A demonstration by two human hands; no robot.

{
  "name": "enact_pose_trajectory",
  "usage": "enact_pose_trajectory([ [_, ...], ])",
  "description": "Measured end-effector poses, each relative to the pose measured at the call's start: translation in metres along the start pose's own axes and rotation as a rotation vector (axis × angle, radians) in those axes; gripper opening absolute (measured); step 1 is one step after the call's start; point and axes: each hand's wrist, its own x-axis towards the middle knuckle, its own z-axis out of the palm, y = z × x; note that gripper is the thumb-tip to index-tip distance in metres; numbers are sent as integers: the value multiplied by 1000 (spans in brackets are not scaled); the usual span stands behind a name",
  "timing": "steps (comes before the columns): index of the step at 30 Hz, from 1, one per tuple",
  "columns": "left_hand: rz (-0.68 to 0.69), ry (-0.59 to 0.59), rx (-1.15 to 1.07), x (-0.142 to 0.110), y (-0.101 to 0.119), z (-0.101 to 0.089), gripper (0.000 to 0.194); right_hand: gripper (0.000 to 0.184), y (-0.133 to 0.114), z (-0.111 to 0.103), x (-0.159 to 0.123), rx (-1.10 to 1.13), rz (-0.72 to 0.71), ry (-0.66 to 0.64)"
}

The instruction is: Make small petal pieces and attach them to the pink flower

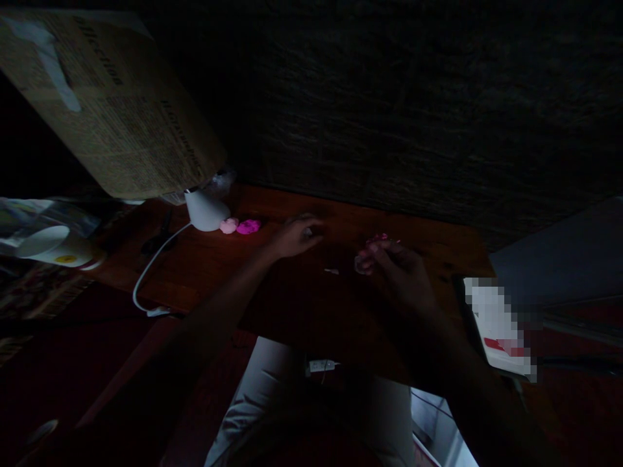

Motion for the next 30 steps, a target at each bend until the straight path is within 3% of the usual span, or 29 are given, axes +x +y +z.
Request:
enact_pose_trajectory([
  [7, 245, -90, -211, -1, 21, 15, 17, 31, 1, -3, 3, 107, 19, 26],
  [10, 242, -36, -261, -3, 26, 16, 16, 32, -1, -3, 3, 94, 5, 26],
  [15, 286, 155, -416, -5, 42, 21, 22, 32, 1, 3, -1, 81, -17, -21],
  [18, 380, 139, -517, -6, 54, 29, 24, 33, 3, 9, -3, 55, 0, -58],
  [23, 382, 115, -581, -8, 64, 38, 30, 39, 2, 13, -4, 33, 35, -30],
  [30, 403, 153, -650, -9, 67, 37, 17, 36, 2, 11, -3, -12, 21, 15],
])
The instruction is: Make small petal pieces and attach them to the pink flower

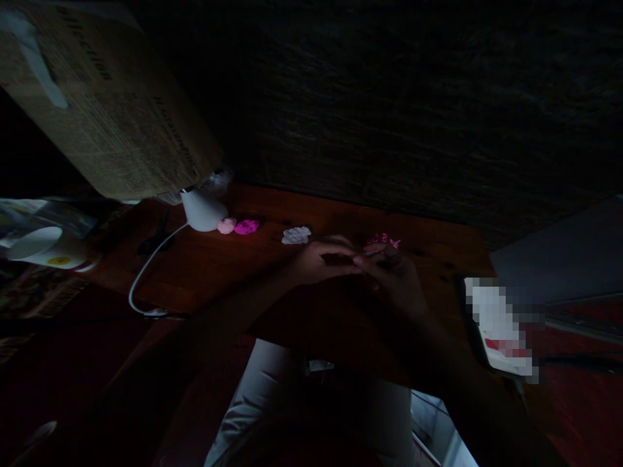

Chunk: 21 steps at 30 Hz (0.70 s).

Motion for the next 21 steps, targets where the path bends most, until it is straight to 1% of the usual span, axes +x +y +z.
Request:
enact_pose_trajectory([
  [5, -43, -4, 33, 0, -2, 1, 15, 45, 0, 4, -3, -12, 70, -27],
  [10, -38, 22, 63, 0, -1, 0, 16, 53, -4, 5, -5, -12, 86, -36],
  [16, -31, 28, 80, 0, 0, -1, 13, 54, -5, 5, -6, 3, 102, -77],
  [21, -21, 19, 74, 0, -2, -1, 10, 54, -3, 5, -5, 22, 114, -76],
])
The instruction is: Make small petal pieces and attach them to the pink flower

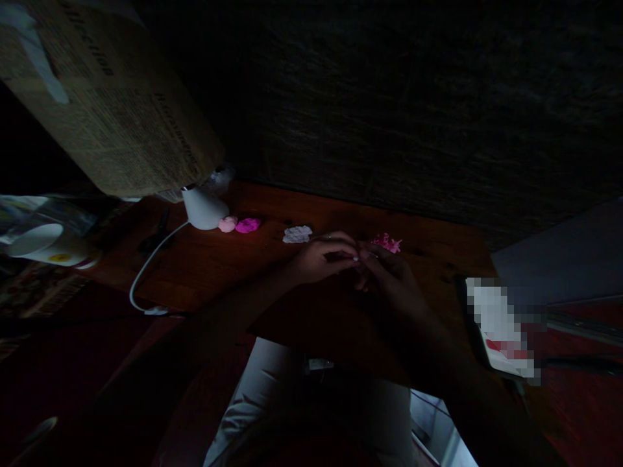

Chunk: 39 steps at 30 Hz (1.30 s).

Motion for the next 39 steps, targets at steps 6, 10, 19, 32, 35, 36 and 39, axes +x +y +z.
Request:
enact_pose_trajectory([
  [6, -49, 7, -28, 0, -2, -2, 12, 49, 2, -1, 0, 36, -4, -8],
  [10, -36, 12, -41, 0, -1, -3, 11, 45, 2, -1, 1, 74, 7, -22],
  [19, -45, -2, -114, 1, -1, -2, 6, 40, 1, -2, 4, 127, 44, 9],
  [32, 20, 14, 34, -2, -2, -1, 5, 39, 1, -2, 5, 137, 46, 43],
  [35, 14, 10, 64, -3, -3, -1, 6, 43, 2, -3, 4, 69, 12, 36],
  [36, 5, 8, 73, -3, -3, -1, 7, 45, 3, -4, 4, 51, -2, 35],
  [39, -7, 10, 98, -3, -3, -1, 10, 47, 5, -5, 5, 39, -25, 42],
])
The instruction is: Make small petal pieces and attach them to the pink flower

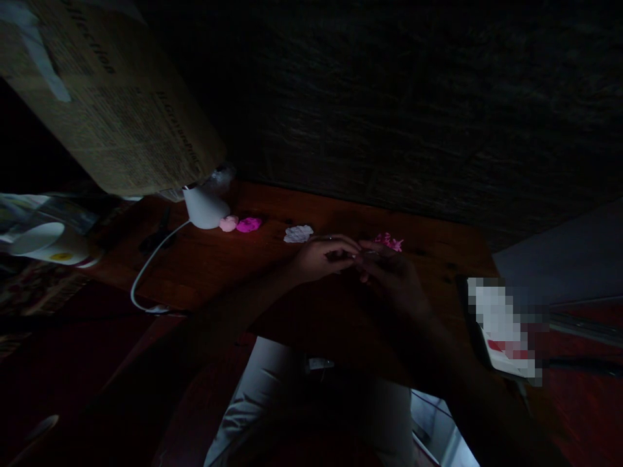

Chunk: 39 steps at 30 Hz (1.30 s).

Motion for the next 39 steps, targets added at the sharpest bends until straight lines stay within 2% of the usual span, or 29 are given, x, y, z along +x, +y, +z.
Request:
enact_pose_trajectory([
  [10, 134, 45, 8, 0, -1, 2, 10, 49, 3, -3, 2, -24, -12, 38],
  [20, 86, 60, 34, 1, 2, 4, 11, 51, 2, -2, 1, -13, -38, 7],
  [26, 104, 38, 46, 2, 5, 2, 14, 36, 7, -1, 1, 39, -77, 8],
  [29, 120, 31, 33, 2, 5, 0, 14, 45, 6, 1, 0, 69, -82, -5],
  [33, 9, 9, -16, -1, 3, 2, 22, 55, 0, 2, -2, 52, -81, 20],
  [39, -158, 29, -247, -3, 3, 8, 20, 35, -1, -2, 2, -18, -61, -2],
])
